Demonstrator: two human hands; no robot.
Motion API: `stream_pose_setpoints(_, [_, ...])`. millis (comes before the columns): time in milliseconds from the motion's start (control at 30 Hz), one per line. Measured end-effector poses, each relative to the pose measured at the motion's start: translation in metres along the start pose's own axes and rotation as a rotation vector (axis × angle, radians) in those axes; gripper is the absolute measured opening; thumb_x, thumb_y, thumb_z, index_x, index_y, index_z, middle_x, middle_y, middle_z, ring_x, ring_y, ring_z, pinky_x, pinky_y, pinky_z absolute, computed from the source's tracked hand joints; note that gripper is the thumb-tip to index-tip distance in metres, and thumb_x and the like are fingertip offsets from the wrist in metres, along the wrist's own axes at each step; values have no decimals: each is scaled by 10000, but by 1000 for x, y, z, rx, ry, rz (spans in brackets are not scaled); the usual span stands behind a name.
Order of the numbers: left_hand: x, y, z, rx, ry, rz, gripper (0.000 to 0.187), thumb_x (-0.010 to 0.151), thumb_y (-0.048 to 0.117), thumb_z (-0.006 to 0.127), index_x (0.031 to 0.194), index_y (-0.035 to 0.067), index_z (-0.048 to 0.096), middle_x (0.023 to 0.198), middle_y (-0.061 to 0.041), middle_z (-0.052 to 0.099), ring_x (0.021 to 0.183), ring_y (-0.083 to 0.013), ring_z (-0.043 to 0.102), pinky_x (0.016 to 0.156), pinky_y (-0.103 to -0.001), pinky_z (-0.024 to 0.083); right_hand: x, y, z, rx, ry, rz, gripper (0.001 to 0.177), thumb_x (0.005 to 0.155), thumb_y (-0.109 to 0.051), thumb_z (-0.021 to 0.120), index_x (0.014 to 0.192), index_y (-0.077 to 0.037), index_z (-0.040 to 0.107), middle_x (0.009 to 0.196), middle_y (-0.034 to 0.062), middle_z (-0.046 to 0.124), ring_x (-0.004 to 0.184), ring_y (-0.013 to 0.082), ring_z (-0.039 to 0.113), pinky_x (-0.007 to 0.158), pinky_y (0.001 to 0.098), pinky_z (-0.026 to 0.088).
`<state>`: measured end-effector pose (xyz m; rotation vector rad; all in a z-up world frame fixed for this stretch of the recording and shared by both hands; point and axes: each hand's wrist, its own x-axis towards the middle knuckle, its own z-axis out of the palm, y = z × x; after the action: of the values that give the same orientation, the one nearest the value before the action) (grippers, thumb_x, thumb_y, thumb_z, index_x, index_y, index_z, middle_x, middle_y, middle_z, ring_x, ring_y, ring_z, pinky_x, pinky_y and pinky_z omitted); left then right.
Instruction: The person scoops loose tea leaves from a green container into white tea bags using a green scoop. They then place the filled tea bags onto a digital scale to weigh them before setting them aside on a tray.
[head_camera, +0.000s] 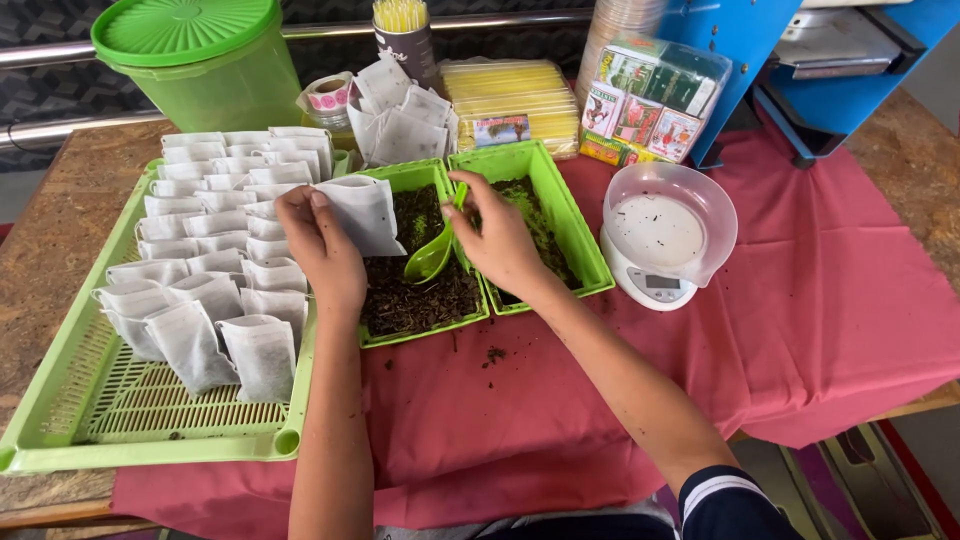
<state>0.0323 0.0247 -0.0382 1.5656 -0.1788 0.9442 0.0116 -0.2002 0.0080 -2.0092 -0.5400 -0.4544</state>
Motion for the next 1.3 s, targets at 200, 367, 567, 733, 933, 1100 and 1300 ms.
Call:
stream_pose_setpoints(200, [-3, 6, 7, -151, -76, -44, 112, 1179, 212, 353, 1165, 127, 424, 958, -24, 430, 923, -154, 468, 853, -363, 413, -4, -45, -9, -334, -51, -138, 713, 1038, -355, 620, 1567, 5, 304, 1610, 288, 322, 1490, 474, 251, 1170, 723, 236])
stream_pose_setpoints(367, [-9, 16, 23, -434, -126, -201, 76, 1152, 172, 395, 1147, 124, 454, 991, 76, 384, 967, -46, 446, 855, -256, 394, -4, -16, 11, -268, -167, -221, 286, 996, -351, 668, 1072, -79, 710, 1357, 111, 646, 1462, 343, 373, 1135, 665, 323])
stream_pose_setpoints(567, [-9, 33, 17, -510, -369, -279, 251, 1139, 313, 437, 1229, 80, 413, 1327, -237, 501, 1300, -422, 570, 1016, -597, 528, -1, 15, 7, 195, -75, -57, 188, 1031, -106, 610, 1213, -61, 626, 1020, 126, 702, 613, 156, 627, 532, 273, 561])
stream_pose_setpoints(733, [-13, 47, 20, -197, -558, -300, 334, 1031, 250, 644, 1241, 7, 551, 1183, -236, 635, 1015, -312, 649, 809, -443, 555, 2, 19, -2, 352, 17, -61, 250, 1030, -121, 637, 1278, -96, 624, 1210, 112, 653, 895, 232, 731, 742, 357, 646])
stream_pose_setpoints(933, [-15, 41, 22, -110, -577, -273, 311, 972, 200, 785, 1161, -23, 678, 1004, -182, 729, 840, -183, 676, 694, -364, 562, -1, -1, -11, 299, 62, -151, 255, 1051, -142, 627, 1296, -71, 631, 1167, 76, 604, 1112, 237, 652, 809, 354, 631])
stream_pose_setpoints(1100, [-10, 42, 18, -124, -499, -129, 231, 1008, 148, 753, 1150, -20, 683, 987, -225, 710, 944, -330, 715, 777, -438, 591, 0, 17, -3, 295, 14, -59, 264, 1027, -171, 667, 1277, -95, 632, 1103, 60, 679, 1057, 197, 668, 787, 359, 623])
stream_pose_setpoints(1300, [-11, 56, 18, -174, -481, -120, 207, 1047, 173, 716, 1175, 12, 696, 994, -170, 720, 973, -254, 698, 785, -392, 573, -2, -2, -11, 349, -52, -1, 240, 1013, -136, 649, 1234, -56, 600, 1020, 122, 706, 909, 199, 692, 758, 359, 628])
